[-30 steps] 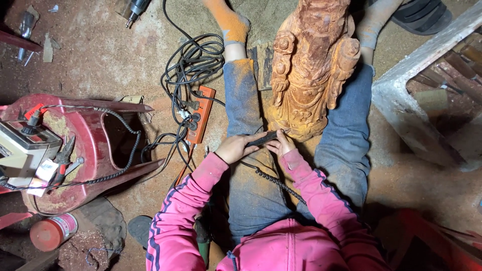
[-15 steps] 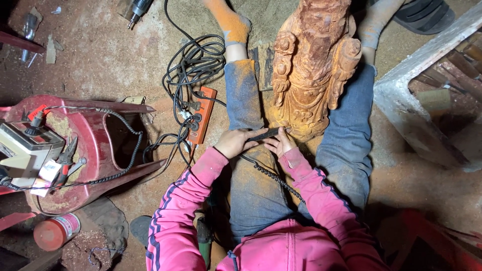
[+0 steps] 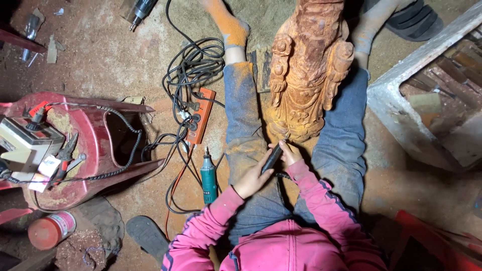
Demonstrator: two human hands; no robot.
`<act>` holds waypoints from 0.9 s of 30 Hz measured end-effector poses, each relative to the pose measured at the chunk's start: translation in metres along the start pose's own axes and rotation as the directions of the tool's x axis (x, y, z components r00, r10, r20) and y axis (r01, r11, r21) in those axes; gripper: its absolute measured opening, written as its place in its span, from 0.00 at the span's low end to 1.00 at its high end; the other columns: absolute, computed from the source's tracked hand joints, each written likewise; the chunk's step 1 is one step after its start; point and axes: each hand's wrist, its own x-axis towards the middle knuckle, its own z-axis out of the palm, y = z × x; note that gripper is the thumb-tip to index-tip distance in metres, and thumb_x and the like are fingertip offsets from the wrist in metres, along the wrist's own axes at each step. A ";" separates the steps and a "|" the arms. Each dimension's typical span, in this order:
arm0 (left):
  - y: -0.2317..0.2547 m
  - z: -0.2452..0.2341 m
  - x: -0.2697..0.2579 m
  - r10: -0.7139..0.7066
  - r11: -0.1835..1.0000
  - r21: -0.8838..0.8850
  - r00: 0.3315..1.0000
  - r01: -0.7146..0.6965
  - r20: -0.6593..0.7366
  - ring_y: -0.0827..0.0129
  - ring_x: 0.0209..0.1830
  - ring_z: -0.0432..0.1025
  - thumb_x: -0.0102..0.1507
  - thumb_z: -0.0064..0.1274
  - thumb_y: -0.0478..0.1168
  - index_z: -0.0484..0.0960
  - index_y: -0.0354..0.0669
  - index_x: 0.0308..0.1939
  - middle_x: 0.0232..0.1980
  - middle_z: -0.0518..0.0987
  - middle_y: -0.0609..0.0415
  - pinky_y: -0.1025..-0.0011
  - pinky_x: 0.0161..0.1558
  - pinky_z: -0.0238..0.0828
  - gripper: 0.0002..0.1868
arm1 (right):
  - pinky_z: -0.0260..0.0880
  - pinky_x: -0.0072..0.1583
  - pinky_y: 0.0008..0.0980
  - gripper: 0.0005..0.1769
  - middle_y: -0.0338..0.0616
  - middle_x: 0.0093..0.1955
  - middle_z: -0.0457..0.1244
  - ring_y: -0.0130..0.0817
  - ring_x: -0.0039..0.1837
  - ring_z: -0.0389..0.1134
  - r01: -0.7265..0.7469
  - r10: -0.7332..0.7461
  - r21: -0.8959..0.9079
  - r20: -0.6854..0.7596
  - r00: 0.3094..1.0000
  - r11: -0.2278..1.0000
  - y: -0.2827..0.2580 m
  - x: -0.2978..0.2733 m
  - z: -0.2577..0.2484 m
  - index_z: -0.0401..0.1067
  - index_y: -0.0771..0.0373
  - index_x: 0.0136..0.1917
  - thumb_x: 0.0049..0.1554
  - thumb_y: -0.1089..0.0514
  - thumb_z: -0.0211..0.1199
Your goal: Carving intricate details into a wooden statue using a handheld electric rotary tool while sitting on the floor.
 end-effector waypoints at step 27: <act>0.017 0.043 -0.025 -0.123 0.981 -0.165 0.983 0.101 -0.134 0.30 0.53 0.73 0.72 0.39 0.51 0.49 0.69 0.80 0.57 0.75 0.23 0.46 0.51 0.74 0.32 | 0.75 0.54 0.44 0.20 0.58 0.45 0.71 0.42 0.50 0.72 0.083 -0.107 -0.221 -0.097 0.989 0.972 -0.017 -0.036 0.018 0.82 0.66 0.48 0.63 0.46 0.64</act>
